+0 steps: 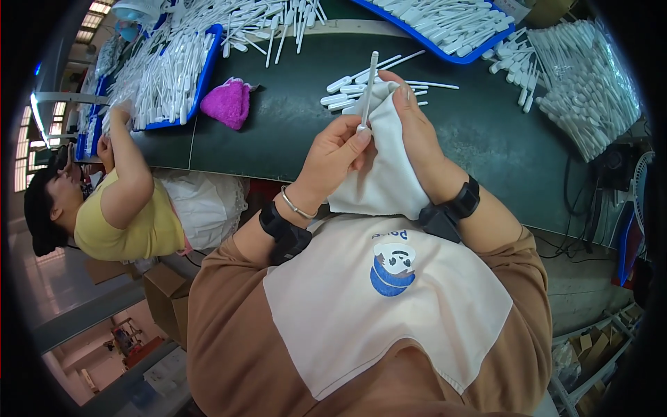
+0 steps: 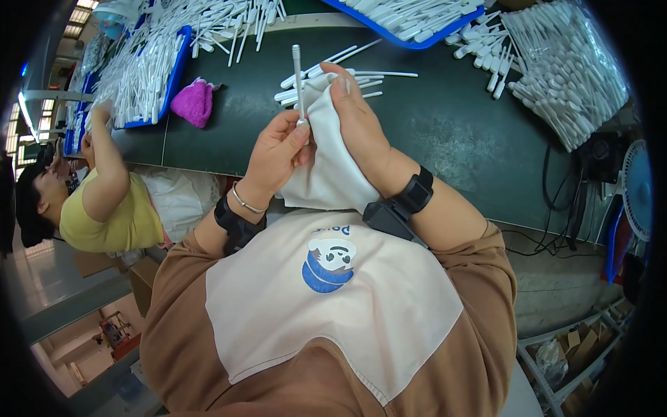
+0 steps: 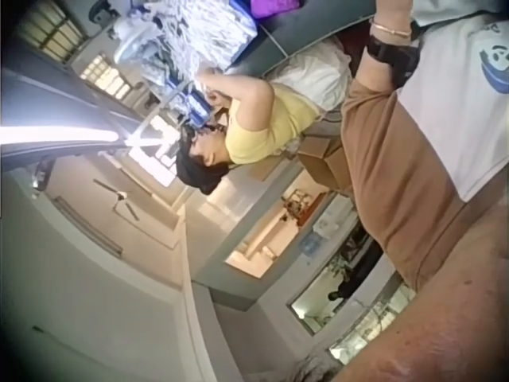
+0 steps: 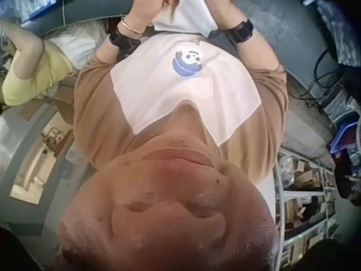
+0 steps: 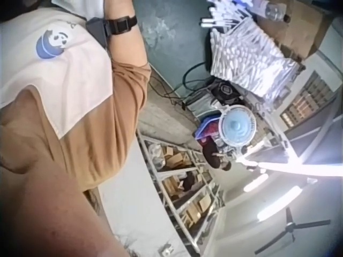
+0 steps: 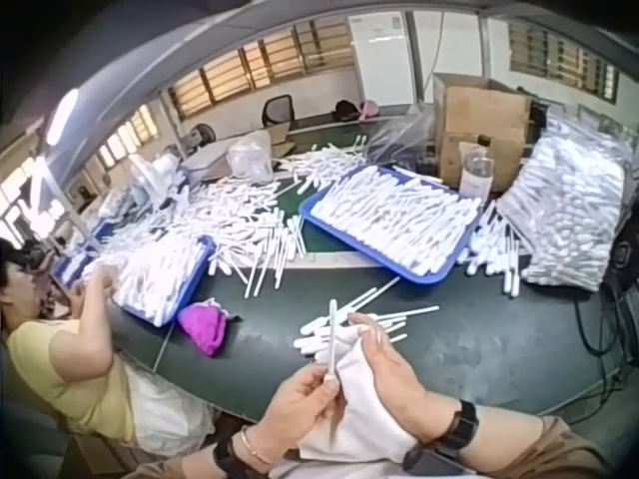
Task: The person picks up a plastic stick from a tray, wipes it with a cloth, and places it onto the table. This process is repeated for several sticks before the person reaches for a new batch from a different tray.
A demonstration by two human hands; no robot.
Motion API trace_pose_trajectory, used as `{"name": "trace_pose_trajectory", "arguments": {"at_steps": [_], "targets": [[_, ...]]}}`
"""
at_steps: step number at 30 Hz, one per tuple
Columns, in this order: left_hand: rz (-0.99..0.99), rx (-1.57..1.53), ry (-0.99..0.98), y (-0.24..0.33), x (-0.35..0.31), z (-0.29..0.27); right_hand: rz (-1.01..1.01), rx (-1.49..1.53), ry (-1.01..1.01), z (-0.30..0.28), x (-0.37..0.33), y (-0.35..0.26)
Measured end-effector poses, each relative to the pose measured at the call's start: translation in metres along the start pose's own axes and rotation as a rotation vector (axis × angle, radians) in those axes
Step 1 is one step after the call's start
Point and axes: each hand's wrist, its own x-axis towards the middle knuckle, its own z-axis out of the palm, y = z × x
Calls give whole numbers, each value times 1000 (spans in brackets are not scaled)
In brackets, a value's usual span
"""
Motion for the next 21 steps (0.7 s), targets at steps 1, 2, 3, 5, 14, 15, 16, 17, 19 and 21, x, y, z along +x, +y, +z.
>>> {"name": "trace_pose_trajectory", "arguments": {"at_steps": [1, 2, 3, 5, 14, 15, 16, 17, 19, 21], "targets": [[59, 14, 8, 1, 0, -2, 29, 56, -26, 3, -2, -3], [118, 29, 17, 3, 1, -4, 58, 112, -52, 5, -4, -5], [177, 43, 25, 4, 2, -5, 88, 168, -78, 6, -5, -7], [125, 6, 37, 6, 6, -4, 106, 211, -79, 8, -4, -7], [-30, 190, 31, 7, 6, 1, 201, 181, -121, 4, -6, -8], [-16, 192, 47, 6, 7, -1, 190, 161, -165, 4, -6, -6], [-15, 193, 44, 6, 7, -2, 187, 162, -163, 4, -6, -4], [90, 319, 94, 5, 6, -1, 130, 103, -197, 4, -6, -2], [304, 569, 194, 3, 5, -1, 15, -15, -262, 4, -5, 1], [321, 593, 161, 4, 4, -5, 27, -25, -244, 3, -4, 5]]}}
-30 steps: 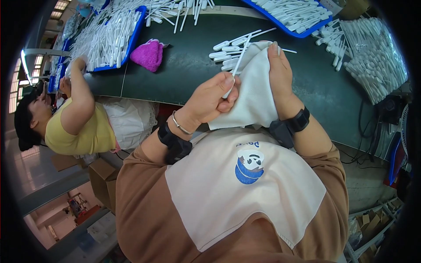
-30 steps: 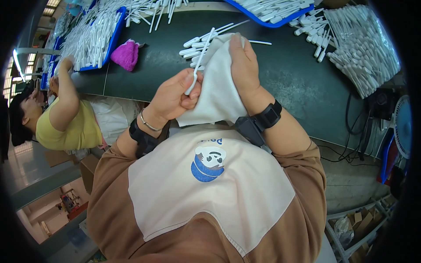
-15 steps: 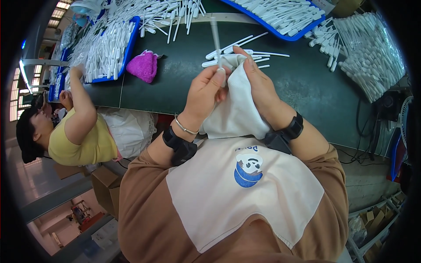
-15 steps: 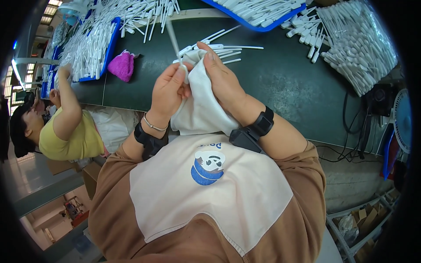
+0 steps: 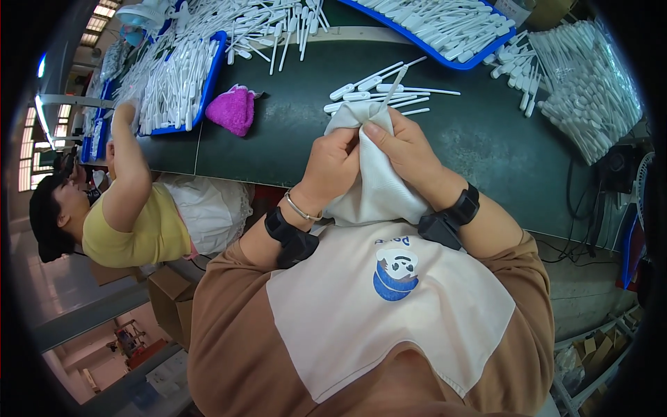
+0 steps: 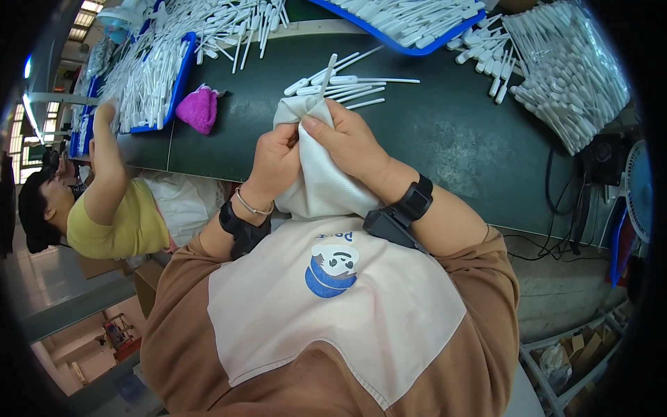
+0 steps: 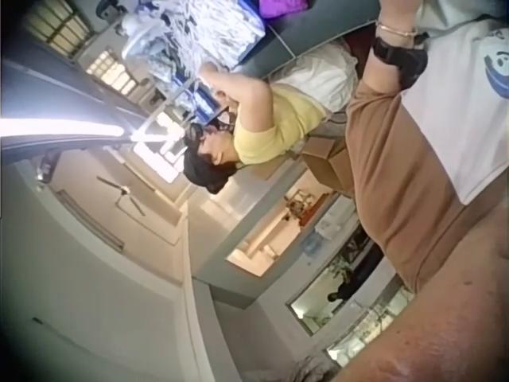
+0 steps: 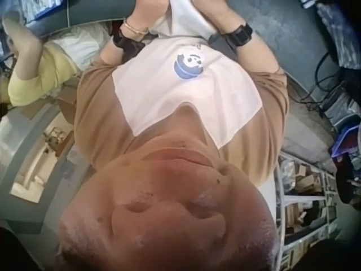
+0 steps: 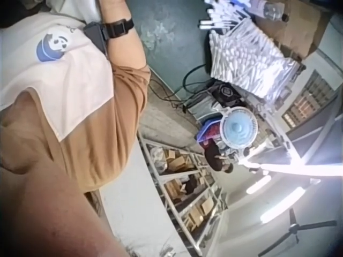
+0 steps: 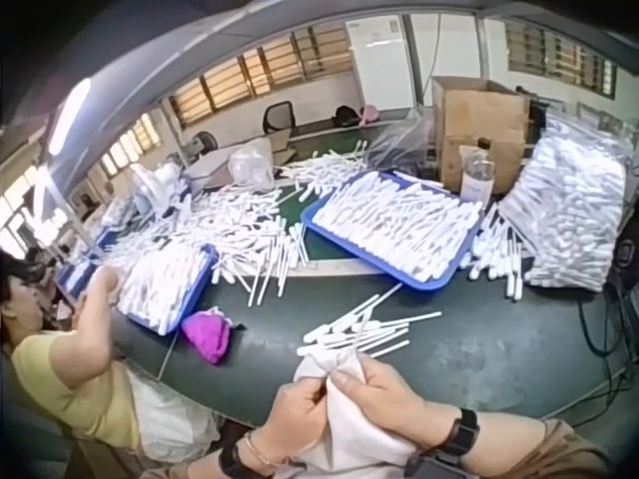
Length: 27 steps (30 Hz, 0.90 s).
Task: The person picks up a plastic stick from a tray, wipes it with a cloth, and places it onto the table. This process is repeated for several sticks before the person reaches for a new batch from a different tray.
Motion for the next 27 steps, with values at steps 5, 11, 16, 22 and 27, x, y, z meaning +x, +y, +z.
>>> {"name": "trace_pose_trajectory", "arguments": {"at_steps": [5, 11, 16, 22, 27], "targets": [[0, -102, -16, -3, -5, 3, 81, 64, 27, 3, -1, -8], [-152, -259, 16, -5, -4, 2, 68, -35, 6, 6, 0, -6], [-79, -107, -28, -11, -5, 3, 32, 23, 34, 0, 2, 3], [50, 93, -209, -10, -18, -3, -70, 111, 267, -7, 2, -14], [-414, -462, -340, -6, -18, -3, -135, 237, 324, -12, 2, -18]]}}
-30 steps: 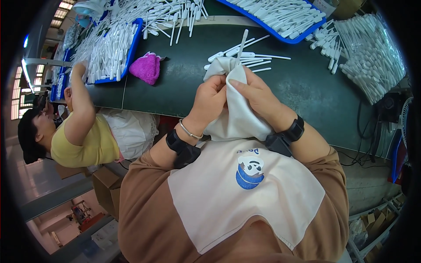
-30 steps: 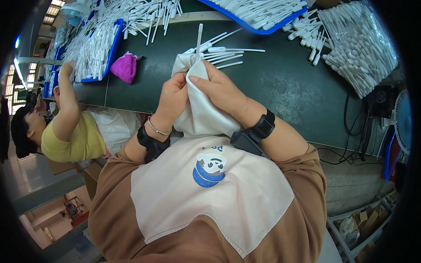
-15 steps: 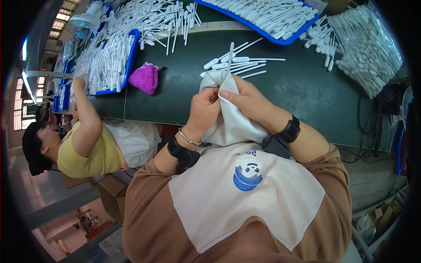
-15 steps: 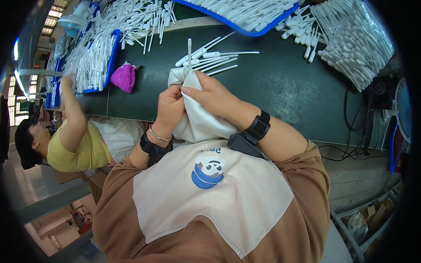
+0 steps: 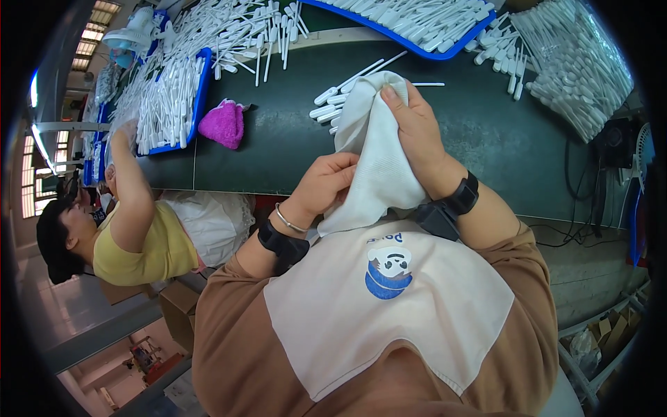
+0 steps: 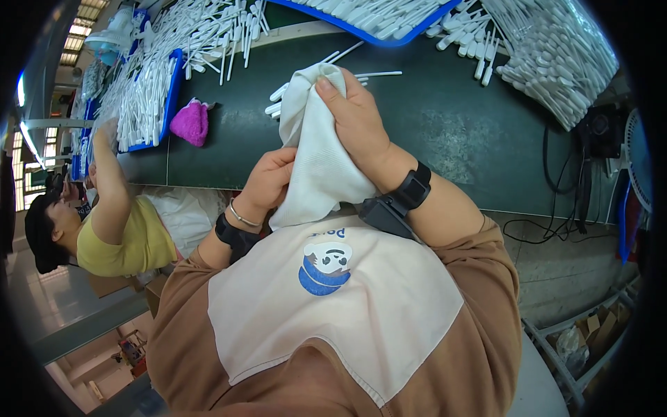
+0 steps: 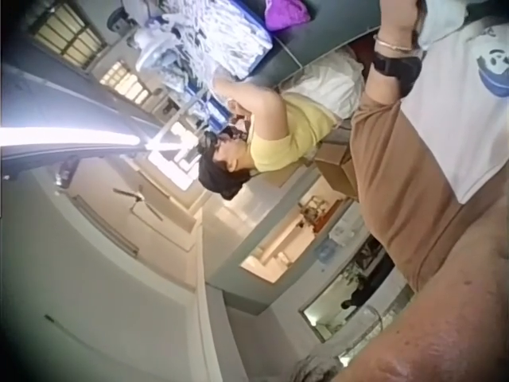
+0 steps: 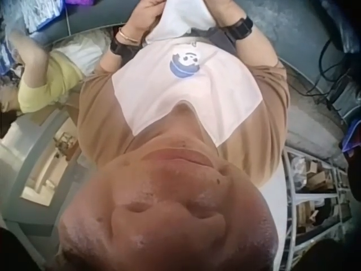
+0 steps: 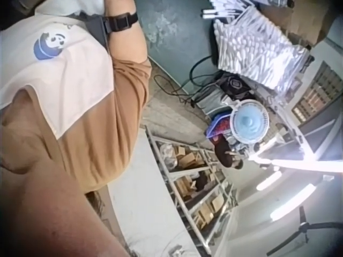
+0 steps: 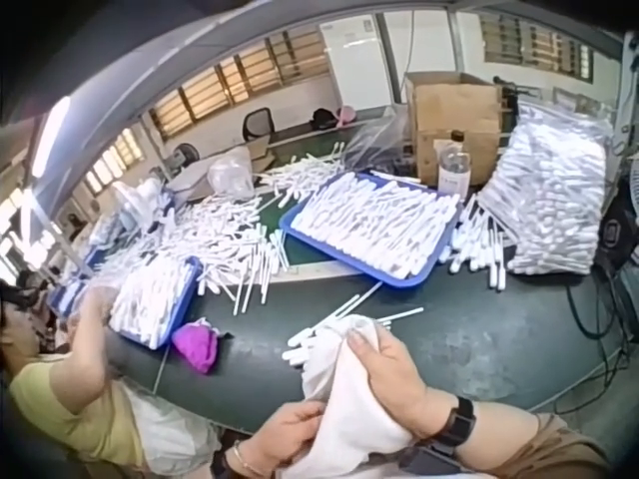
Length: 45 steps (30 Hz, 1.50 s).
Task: The person picks up a plastic stick from a tray, wipes it with a cloth, and places it onto the table. This process is repeated for several sticks before the person reaches for a new batch from a different tray.
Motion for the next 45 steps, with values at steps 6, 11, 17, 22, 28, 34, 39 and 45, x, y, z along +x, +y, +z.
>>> {"name": "trace_pose_trajectory", "arguments": {"at_steps": [6, 11, 17, 22, 28, 34, 39, 45], "targets": [[-192, -186, -106, 20, -11, -20, -67, -150, -44, -7, 2, 3], [443, 974, 171, 33, -16, -24, -367, -728, 22, -10, 6, 12], [85, 327, 168, 51, -23, -28, 151, 73, 23, 5, 2, 1], [4, 61, 206, 24, 3, -13, 229, -61, -211, 15, -13, 20], [-54, 392, 124, 54, -1, -5, 205, -73, -227, 7, -9, 18], [387, 507, 285, 78, 10, -6, -44, -544, -320, 9, -13, 19], [470, 216, 317, 61, 20, 2, 56, -379, -448, 7, -9, 16], [652, -95, 448, 60, 22, 8, 129, -220, -464, 7, -10, 14]]}}
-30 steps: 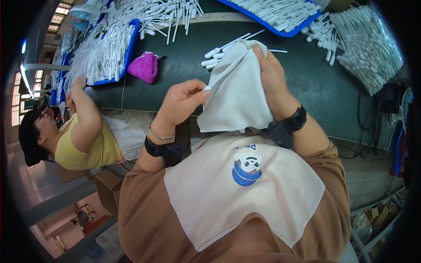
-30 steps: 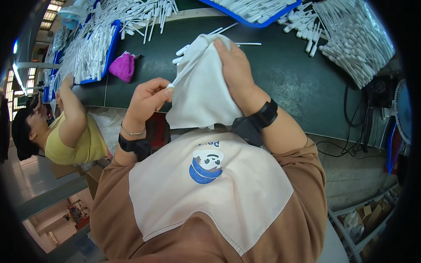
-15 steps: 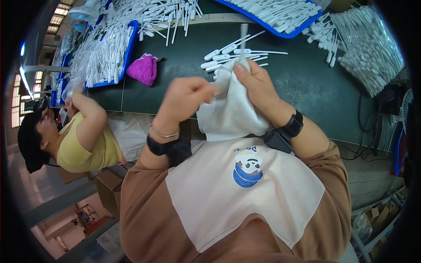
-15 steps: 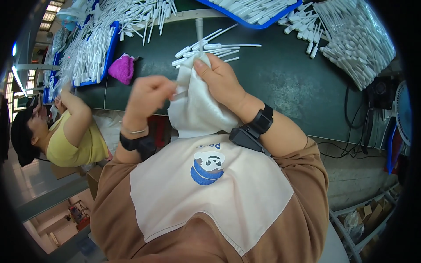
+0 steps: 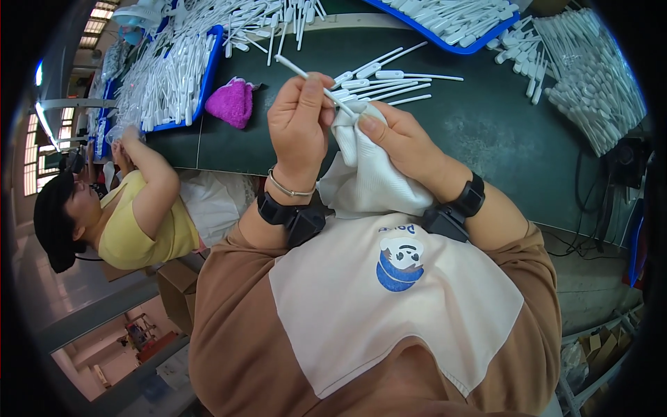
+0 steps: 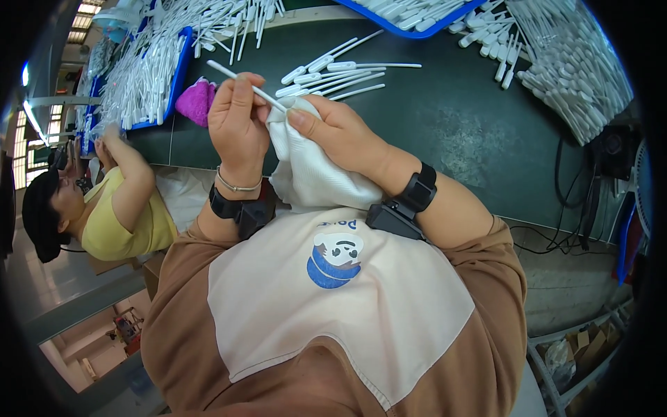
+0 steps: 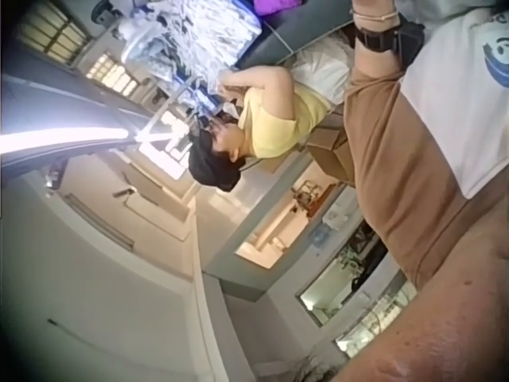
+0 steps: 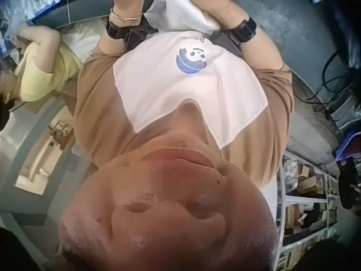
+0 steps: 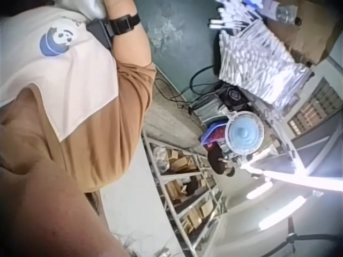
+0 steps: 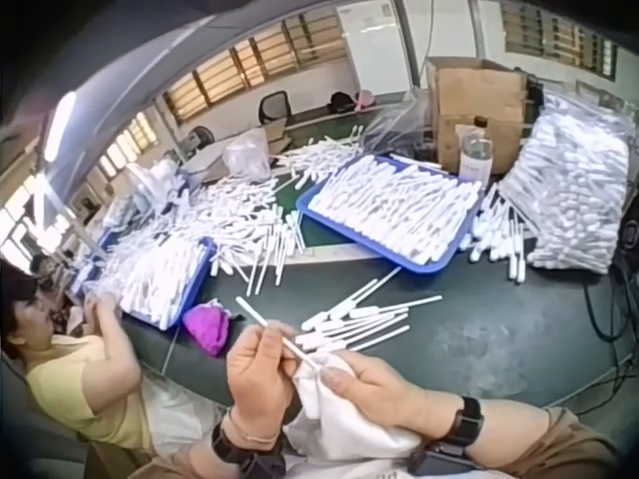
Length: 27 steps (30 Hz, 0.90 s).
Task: The person picks up a plastic stick from a tray, wipes it with a cloth, and places it onto the table. This process is repeated for several sticks before the person reaches for a new batch from a different tray.
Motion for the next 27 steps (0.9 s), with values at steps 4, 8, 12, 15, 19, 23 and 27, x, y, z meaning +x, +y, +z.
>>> {"name": "trace_pose_trajectory", "arguments": {"at_steps": [4, 8, 12, 15, 19, 23, 27], "targets": [[130, -46, 44, 2, 10, -3, 13, -32, -25, -2, 1, 2], [208, 21, 70, 2, 11, -3, -31, -165, -14, -2, 0, 0], [217, 288, 28, -10, 3, 2, -143, -441, 99, 0, -1, 3], [162, 380, -20, -10, -1, 7, -212, -638, 176, -1, -1, 5], [42, 226, -30, -5, -5, 11, -152, -472, 56, -2, 1, -2], [41, -69, 57, 0, 4, 6, -167, -226, 58, 0, 1, 3], [227, -1, 106, -6, 9, 4, -93, -136, 24, -1, 2, 5]]}}
